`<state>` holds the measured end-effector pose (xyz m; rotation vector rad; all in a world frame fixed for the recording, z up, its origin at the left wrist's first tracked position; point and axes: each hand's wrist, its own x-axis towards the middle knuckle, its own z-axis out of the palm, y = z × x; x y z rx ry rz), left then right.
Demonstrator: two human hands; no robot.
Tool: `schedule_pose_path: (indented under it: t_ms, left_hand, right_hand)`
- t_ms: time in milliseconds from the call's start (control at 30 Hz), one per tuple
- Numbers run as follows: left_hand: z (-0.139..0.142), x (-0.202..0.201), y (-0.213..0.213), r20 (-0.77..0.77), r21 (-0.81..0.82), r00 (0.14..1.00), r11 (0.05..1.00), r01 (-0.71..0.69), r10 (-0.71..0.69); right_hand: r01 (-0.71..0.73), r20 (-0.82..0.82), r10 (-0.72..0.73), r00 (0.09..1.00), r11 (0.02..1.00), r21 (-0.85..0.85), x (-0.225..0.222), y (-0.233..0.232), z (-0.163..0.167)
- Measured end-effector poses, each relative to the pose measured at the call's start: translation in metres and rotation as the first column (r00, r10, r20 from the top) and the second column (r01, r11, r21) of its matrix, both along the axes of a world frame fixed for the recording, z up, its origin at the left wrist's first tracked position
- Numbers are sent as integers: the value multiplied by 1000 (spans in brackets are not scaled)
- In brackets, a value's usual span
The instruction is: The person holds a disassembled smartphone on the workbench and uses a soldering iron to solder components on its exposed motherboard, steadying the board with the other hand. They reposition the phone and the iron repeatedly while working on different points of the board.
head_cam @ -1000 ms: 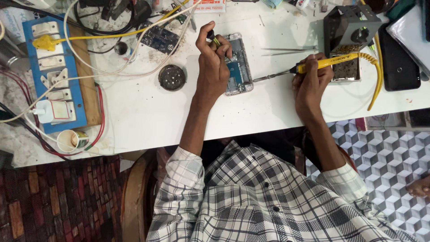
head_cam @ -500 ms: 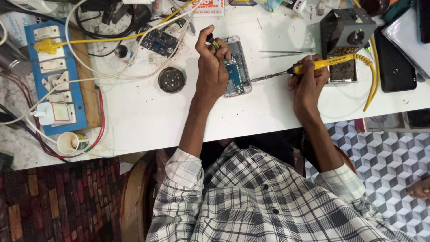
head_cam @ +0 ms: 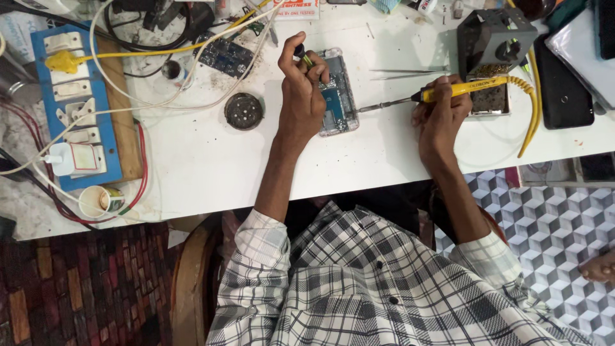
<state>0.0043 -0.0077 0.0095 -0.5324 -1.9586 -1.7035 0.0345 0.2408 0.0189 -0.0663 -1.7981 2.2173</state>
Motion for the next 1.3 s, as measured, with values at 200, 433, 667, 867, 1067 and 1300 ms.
schedule_pose_path:
  t_ms: [200,433,667,867,1067,1300]
  left_hand:
    - [5,3,0,34,4,999,1000,-10,10]
    - [8,4,0,50,18,999,1000,-11,10]
    - [7,5,0,53,21,999,1000,-7,6]
    - [5,5,-1,35,-2,999,1000,-11,11]
    - [3,4,0,27,-1,999,1000,-21,21]
    - [5,4,-1,39,10,999,1000,-17,16]
  right_hand:
    - [4,32,-5,999,999,39,-1,-2,4]
    - [8,33,-8,999,1000,14,0,0,1]
    - [23,50,-20,999,998,-62,0,1,0]
    - [-17,19,16,1000,998,56,3,-2,5]
    - [2,29,-3,1000,999,37,5,-4,9]
    - [4,39,-3,999,999,-37,6,-4,9]
